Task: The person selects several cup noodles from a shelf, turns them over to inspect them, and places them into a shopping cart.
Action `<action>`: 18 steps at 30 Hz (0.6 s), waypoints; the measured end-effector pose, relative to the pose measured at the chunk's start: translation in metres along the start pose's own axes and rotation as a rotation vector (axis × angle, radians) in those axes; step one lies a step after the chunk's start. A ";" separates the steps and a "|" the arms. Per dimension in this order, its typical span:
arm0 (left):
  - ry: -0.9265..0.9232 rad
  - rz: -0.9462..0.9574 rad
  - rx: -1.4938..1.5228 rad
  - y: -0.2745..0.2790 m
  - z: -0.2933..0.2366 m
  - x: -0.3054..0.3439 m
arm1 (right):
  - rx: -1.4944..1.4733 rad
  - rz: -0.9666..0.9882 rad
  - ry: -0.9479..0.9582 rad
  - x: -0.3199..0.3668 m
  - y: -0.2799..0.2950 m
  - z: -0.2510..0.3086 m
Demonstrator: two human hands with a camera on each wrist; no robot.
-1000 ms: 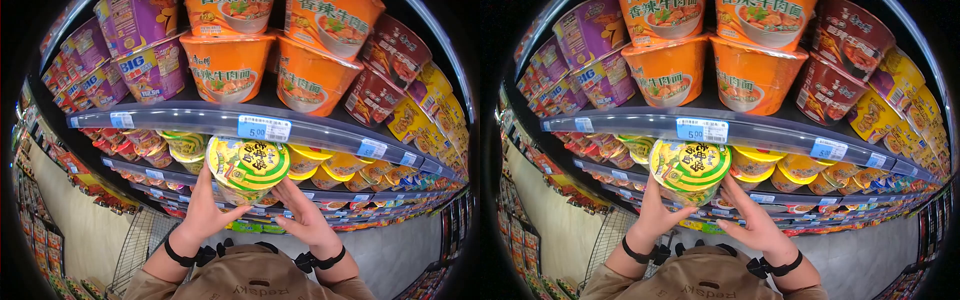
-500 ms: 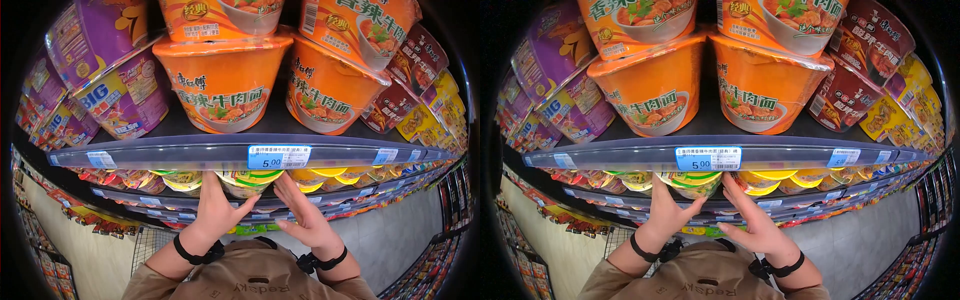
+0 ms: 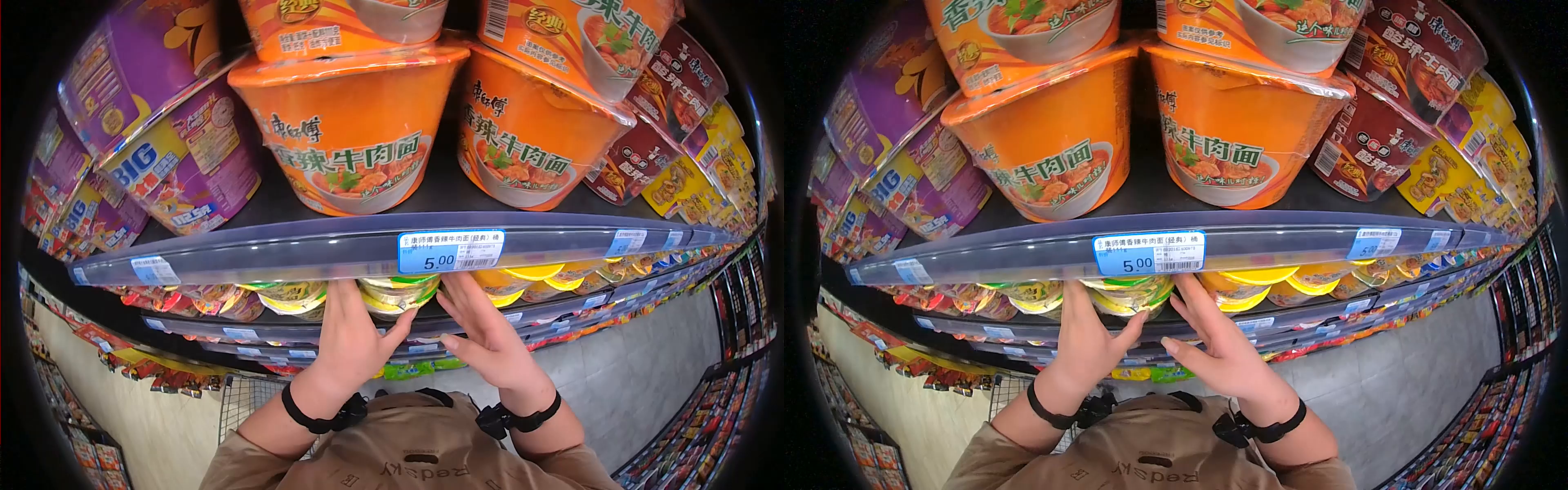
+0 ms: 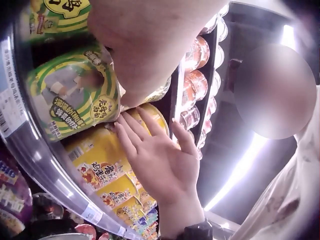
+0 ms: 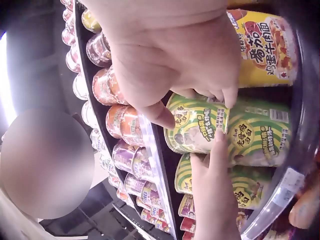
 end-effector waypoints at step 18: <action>-0.012 -0.348 -0.037 0.046 -0.055 0.106 | -0.099 -0.019 -0.202 0.187 0.126 -0.024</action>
Point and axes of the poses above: each hand's wrist, its own x-axis away from the middle knuckle, its own y-axis out of the back of the hand, z = x × y, the point moved 4 cm from there along -x, towards the middle knuckle, and after that the axes turned 15 degrees about x, right-handed, at the moved point
